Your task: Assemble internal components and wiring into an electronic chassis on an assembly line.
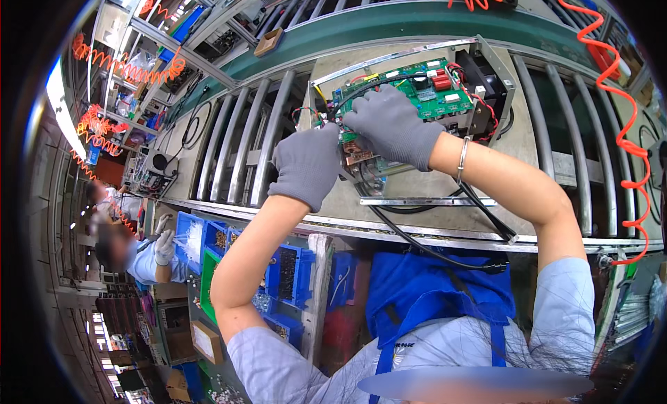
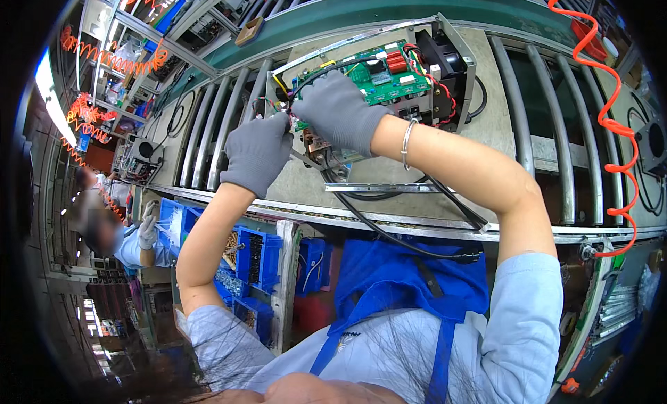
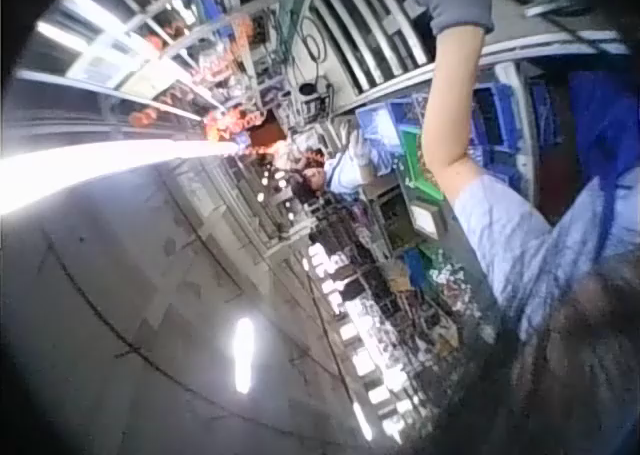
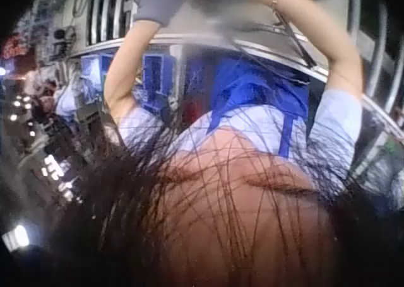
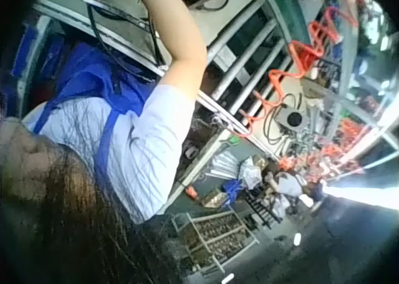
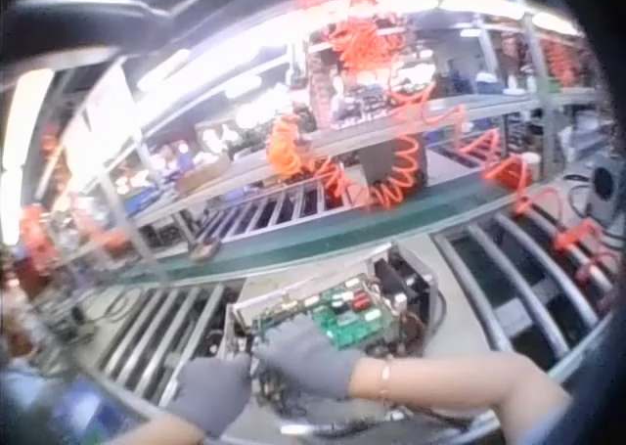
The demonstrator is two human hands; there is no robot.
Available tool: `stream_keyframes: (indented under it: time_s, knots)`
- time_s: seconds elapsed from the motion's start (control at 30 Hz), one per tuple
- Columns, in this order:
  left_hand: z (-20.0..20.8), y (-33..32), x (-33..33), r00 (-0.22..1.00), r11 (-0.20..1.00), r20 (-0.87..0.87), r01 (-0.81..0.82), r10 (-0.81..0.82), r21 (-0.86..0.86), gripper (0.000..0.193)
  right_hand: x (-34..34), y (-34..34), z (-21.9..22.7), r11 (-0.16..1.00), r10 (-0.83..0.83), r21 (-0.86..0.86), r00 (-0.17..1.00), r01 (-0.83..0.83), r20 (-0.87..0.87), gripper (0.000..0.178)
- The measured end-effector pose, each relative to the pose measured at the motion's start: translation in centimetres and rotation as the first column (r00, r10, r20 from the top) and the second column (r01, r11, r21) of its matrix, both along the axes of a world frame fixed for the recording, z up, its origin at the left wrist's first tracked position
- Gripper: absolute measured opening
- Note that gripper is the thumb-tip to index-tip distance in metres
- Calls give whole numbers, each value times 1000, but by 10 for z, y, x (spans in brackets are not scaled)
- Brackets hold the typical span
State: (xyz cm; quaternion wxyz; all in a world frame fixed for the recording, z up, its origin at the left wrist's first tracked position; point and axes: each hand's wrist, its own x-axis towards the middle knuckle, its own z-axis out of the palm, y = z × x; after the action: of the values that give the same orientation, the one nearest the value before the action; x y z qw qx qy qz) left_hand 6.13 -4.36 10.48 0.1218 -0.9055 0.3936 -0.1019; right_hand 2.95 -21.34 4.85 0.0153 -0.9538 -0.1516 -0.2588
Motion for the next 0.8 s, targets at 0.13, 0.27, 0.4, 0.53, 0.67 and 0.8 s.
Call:
stream_keyframes:
  time_s: [0.13,0.27,0.4,0.53,0.67,0.8]
  knots:
    - [-8,15,16,938,949,260,275,-229,-154,3,3,-5,8,993,93,79,992,-87,-80,27]
    - [-4,-3,37,853,931,407,364,-327,-13,8,2,-7,9,997,71,9,991,-70,-115,26]
    - [15,-25,77,885,960,381,277,-269,35,7,2,-2,16,999,42,-16,980,-46,-194,21]
    - [12,-32,96,966,970,153,224,-209,-90,9,4,4,13,996,5,-85,986,-20,-168,20]
    - [9,-23,103,959,916,-34,256,-280,-308,11,3,8,12,990,12,-136,991,-30,-132,20]
    - [5,-12,103,906,914,-316,154,-282,-376,17,0,8,1,999,7,-36,1000,-7,-5,18]
